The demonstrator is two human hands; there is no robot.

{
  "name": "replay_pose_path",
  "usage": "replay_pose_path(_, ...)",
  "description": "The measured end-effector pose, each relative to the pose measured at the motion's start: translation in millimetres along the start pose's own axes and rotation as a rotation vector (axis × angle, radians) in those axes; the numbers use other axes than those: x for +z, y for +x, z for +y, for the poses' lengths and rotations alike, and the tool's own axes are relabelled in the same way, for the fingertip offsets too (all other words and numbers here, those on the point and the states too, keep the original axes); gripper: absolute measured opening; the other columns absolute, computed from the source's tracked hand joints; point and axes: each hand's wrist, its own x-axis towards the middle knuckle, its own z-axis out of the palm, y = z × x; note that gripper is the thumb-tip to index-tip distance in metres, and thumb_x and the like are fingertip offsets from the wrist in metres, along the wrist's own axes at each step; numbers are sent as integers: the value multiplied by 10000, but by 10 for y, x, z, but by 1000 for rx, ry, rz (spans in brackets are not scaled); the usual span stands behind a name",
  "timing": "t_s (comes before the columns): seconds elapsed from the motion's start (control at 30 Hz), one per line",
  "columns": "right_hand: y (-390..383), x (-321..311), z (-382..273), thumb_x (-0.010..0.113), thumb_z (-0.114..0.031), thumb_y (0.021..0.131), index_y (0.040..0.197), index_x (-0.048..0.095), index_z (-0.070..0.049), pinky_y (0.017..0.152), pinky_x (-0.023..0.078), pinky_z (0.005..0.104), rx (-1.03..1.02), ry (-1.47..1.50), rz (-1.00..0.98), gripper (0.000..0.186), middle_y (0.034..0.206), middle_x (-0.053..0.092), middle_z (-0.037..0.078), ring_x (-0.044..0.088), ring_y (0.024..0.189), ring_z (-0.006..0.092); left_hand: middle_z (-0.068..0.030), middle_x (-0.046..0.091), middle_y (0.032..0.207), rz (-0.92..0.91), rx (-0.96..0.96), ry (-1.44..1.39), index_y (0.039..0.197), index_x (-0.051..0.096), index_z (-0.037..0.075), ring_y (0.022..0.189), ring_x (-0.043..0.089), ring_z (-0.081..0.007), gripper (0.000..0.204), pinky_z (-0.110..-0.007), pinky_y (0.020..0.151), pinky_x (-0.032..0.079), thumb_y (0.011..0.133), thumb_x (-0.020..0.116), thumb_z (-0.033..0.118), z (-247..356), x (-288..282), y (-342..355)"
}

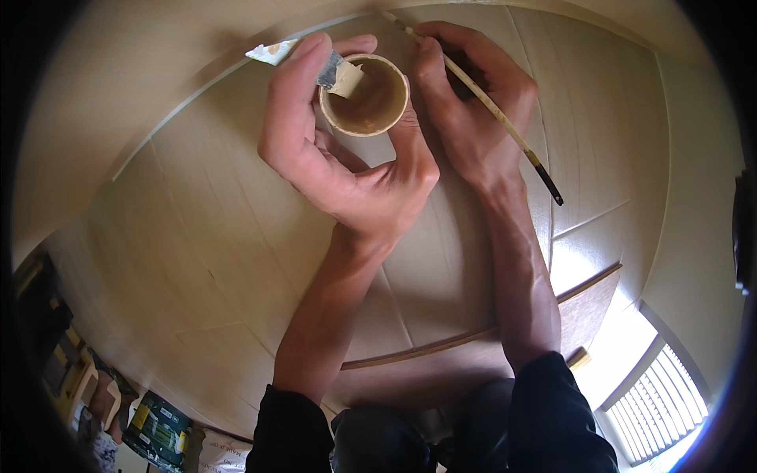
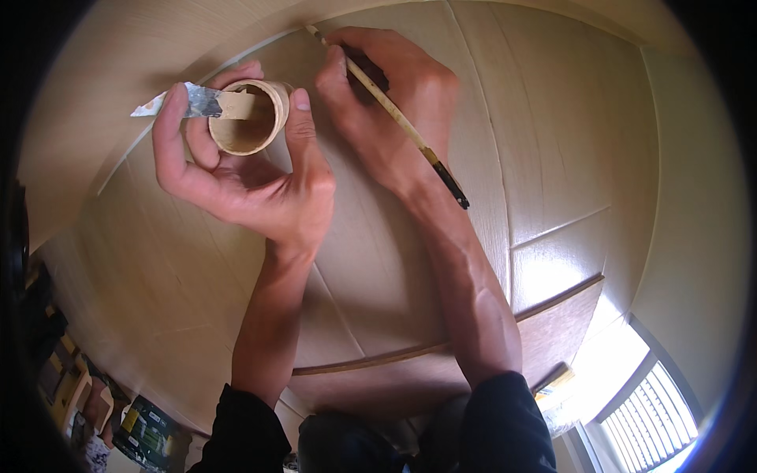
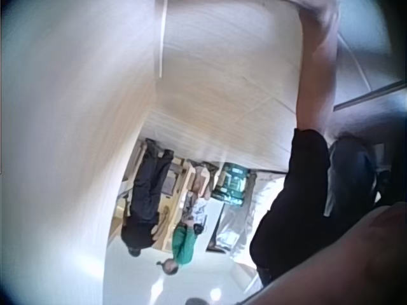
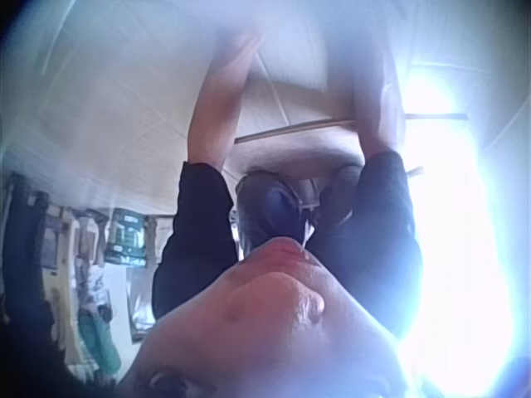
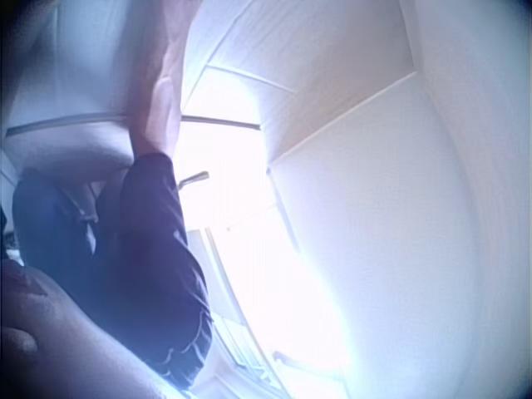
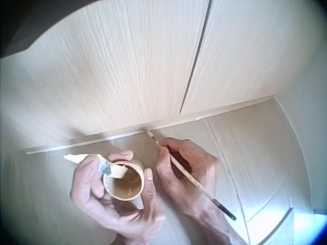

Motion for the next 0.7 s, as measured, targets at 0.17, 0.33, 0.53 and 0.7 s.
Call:
replay_pose_path(0.17, -13, 34, 6, 692, -121, 965, 1099, 745, 20, 720, 540, 230, 86, 50, 85, 202, 918, 759, 66, 686, 804, 93, -240, 514, 1303, 1, -26, -18, 1391, 374, -85, 983, 677, -326, 745, -394, 862, 555, 708, 649, -204, -4, -14, 17)
replay_pose_path(0.33, 14, 15, 36, 694, -120, 963, 1099, 744, 24, 711, 534, 226, 55, 23, 113, 204, 914, 760, 62, 678, 797, 80, -245, 510, 1312, -25, -18, 0, 1388, 376, -85, 1000, 676, -323, 736, -393, 873, 556, 711, 637, -211, -2, -5, 22)
replay_pose_path(0.53, 12, 32, 19, 698, -121, 956, 1094, 747, 24, 692, 527, 221, 31, 11, 83, 206, 901, 758, 60, 672, 793, 75, -246, 508, 1287, -29, -31, 25, 1411, 333, -63, 1023, 663, -313, 776, -376, 874, 562, 723, 662, -209, 13, 0, 24)
replay_pose_path(0.7, 6, 14, 5, 695, -117, 954, 1093, 749, 22, 680, 522, 221, 113, 28, 156, 203, 896, 755, 59, 666, 782, 76, -247, 504, 1294, -40, -20, 26, 1408, 335, -64, 1026, 663, -315, 772, -377, 876, 562, 723, 660, -211, 9, -4, 40)
